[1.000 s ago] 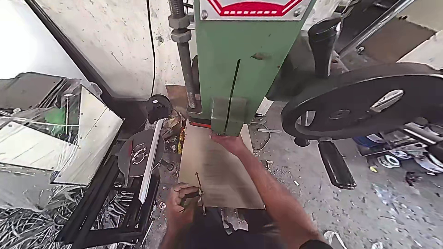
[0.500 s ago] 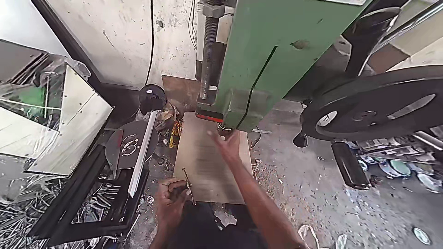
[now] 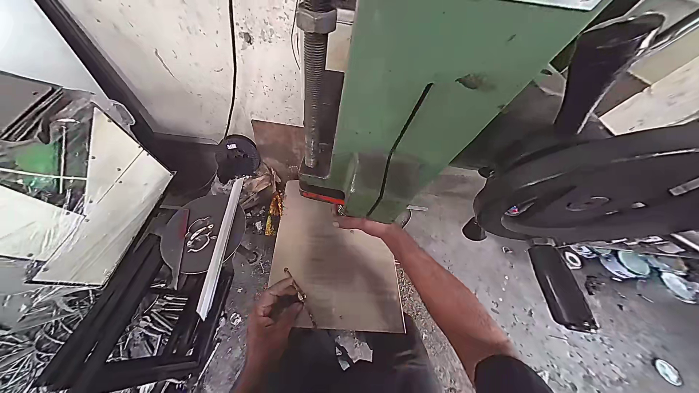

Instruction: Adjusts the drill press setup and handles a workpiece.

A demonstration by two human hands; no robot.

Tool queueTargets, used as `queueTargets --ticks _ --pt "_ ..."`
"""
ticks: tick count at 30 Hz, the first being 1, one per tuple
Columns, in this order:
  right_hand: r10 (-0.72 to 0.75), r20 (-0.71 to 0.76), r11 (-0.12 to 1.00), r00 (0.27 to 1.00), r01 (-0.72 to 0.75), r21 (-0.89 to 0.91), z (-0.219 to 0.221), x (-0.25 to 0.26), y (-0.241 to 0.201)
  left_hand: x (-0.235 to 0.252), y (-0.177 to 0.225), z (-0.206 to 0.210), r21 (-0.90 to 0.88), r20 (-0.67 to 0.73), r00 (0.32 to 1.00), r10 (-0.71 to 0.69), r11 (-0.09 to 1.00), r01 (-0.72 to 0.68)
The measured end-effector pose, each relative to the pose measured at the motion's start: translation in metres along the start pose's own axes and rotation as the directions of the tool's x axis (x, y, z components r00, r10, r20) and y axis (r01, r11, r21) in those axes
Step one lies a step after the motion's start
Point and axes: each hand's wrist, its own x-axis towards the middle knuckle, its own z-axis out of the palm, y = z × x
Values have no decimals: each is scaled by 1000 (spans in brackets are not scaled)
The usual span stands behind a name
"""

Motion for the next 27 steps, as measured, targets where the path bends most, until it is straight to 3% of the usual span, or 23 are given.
queueTargets --ticks 3,6,8,10,13,15,17,19,24,27 --pt "-50 307 994 951 19 105 -21 18 10 3 1 8 -37 10 1000 30 999 -29" --pt "-128 424 981 897 52 187 -26 28 14 8 5 16 -81 17 1000 26 996 -25" --pt "-78 309 990 948 36 140 -24 14 4 12 8 20 -73 26 999 35 997 -33" --pt "17 -49 998 999 -14 59 -8 -15 -7 20 8 22 -21 35 996 84 996 -83" --pt "-77 -462 982 883 147 118 27 -57 18 31 8 21 -5 58 986 154 988 -154" --pt "-57 -465 992 884 104 76 48 -96 26 37 8 24 -13 86 979 187 982 -187" --pt "-49 -308 998 950 58 20 66 -131 27 44 9 29 -6 130 969 212 977 -213" --pt "-78 -219 996 973 66 -58 82 -151 25 46 11 34 59 204 951 232 967 -249" --pt "-84 -344 987 935 31 -156 100 -159 18 46 6 47 61 325 894 308 937 -344" --pt "-17 -317 1000 948 15 -10 97 -164 20 41 10 38 178 362 904 230 934 -309"
